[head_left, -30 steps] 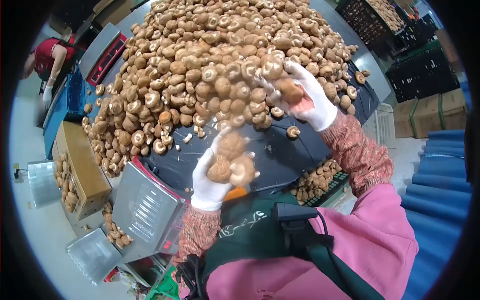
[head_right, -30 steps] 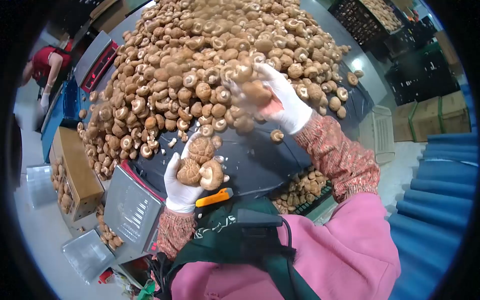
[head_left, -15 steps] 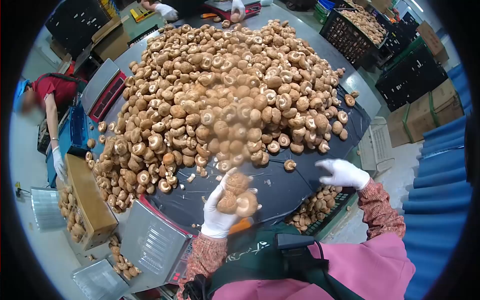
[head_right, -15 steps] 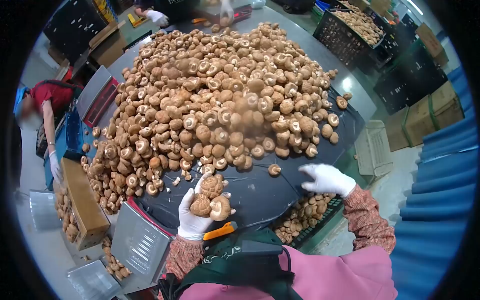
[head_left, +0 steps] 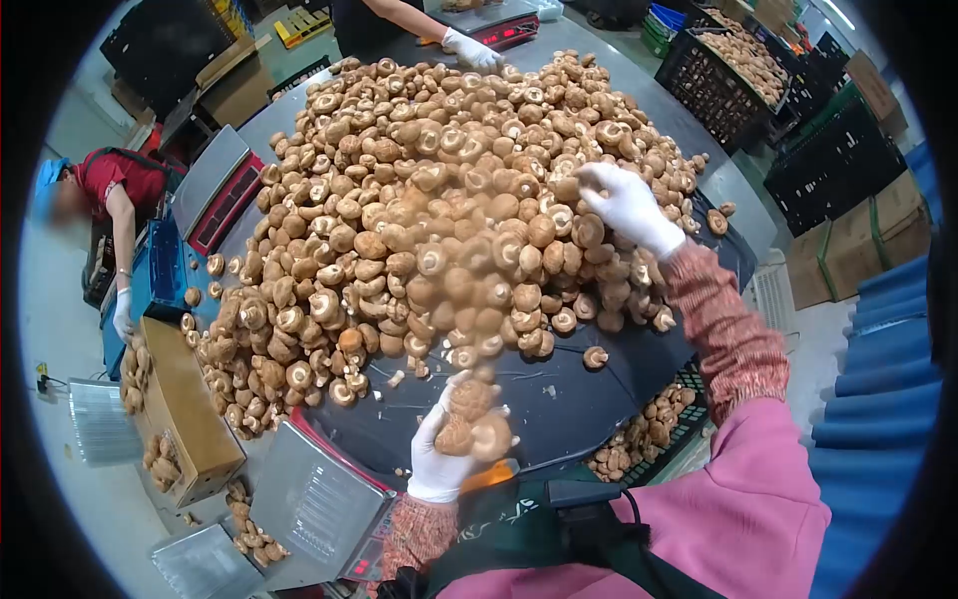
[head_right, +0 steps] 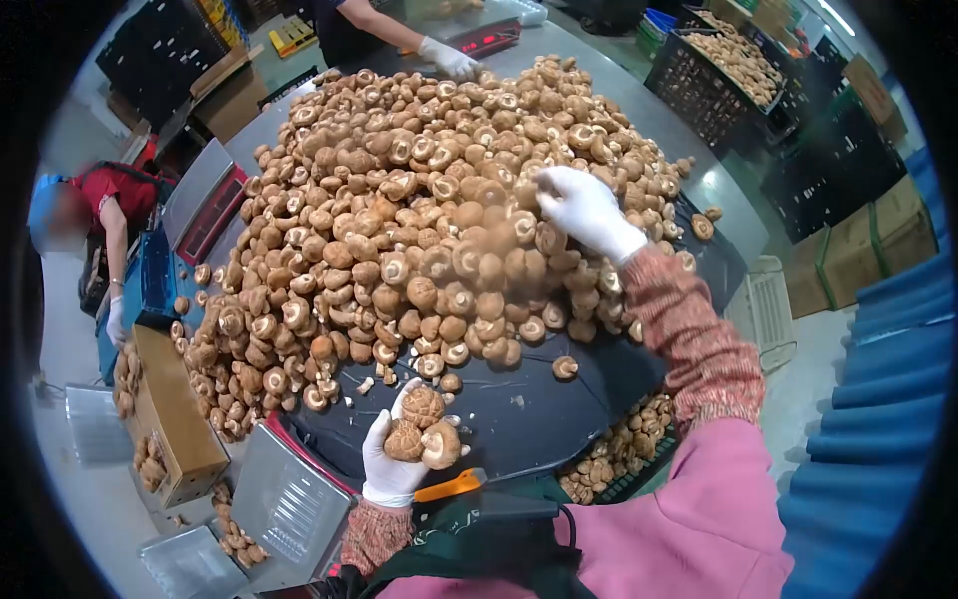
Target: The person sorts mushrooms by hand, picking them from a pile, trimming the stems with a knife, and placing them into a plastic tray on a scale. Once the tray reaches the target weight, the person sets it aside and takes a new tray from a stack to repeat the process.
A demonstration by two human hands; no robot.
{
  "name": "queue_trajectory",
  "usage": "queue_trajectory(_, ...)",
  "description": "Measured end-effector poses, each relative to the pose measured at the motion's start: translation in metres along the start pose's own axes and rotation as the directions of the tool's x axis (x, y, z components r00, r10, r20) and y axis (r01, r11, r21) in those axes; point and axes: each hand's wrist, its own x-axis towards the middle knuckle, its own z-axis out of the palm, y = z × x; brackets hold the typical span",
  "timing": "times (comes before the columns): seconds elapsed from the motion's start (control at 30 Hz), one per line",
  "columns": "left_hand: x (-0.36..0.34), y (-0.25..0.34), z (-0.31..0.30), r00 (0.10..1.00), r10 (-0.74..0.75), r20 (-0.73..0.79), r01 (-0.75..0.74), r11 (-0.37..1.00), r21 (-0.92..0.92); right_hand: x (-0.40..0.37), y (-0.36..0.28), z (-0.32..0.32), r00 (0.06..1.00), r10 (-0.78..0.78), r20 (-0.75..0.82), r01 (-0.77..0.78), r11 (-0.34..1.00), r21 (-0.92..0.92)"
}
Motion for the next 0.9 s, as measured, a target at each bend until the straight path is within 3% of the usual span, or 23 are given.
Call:
queue_trajectory(0.03, 0.0, 0.004, 0.0, 0.994, -0.059, 0.096, 0.064, 0.997, -0.044, 0.021, 0.01, 0.003, 1.0, -0.002, 0.006, 0.002, 0.999, -0.049)
queue_trajectory(0.07, 0.004, 0.001, -0.002, 0.998, 0.007, -0.064, -0.006, 1.0, 0.022, 0.045, 0.025, 0.012, 0.997, 0.063, 0.041, -0.059, 0.994, -0.09)
queue_trajectory(0.23, 0.02, 0.012, -0.015, 0.998, 0.005, -0.066, -0.007, 0.999, -0.039, 0.146, 0.069, 0.054, 0.987, 0.085, 0.138, -0.031, 0.934, -0.356)
queue_trajectory(0.33, 0.031, 0.022, -0.024, 0.999, -0.009, -0.041, 0.007, 0.998, -0.066, 0.182, 0.074, 0.085, 0.962, 0.194, 0.191, -0.069, 0.852, -0.52)
queue_trajectory(0.47, 0.042, 0.036, -0.02, 0.995, 0.021, -0.098, -0.025, 0.999, -0.032, 0.204, 0.07, 0.12, 0.86, 0.306, 0.408, 0.086, 0.702, -0.707)
queue_trajectory(0.53, 0.044, 0.04, -0.029, 0.989, 0.011, -0.147, -0.014, 1.0, -0.018, 0.209, 0.073, 0.13, 0.884, 0.272, 0.379, 0.072, 0.723, -0.687)
queue_trajectory(0.6, 0.047, 0.043, -0.03, 0.985, 0.015, -0.175, -0.017, 1.0, -0.009, 0.22, 0.079, 0.142, 0.851, 0.394, 0.348, -0.011, 0.675, -0.738)
queue_trajectory(0.8, 0.049, 0.045, -0.036, 0.984, 0.046, -0.17, -0.053, 0.998, -0.037, 0.204, 0.093, 0.143, 0.884, 0.351, 0.309, 0.008, 0.649, -0.761)
queue_trajectory(0.9, 0.043, 0.043, -0.035, 0.982, 0.033, -0.183, -0.039, 0.999, -0.029, 0.203, 0.095, 0.132, 0.933, 0.234, 0.274, 0.003, 0.755, -0.655)
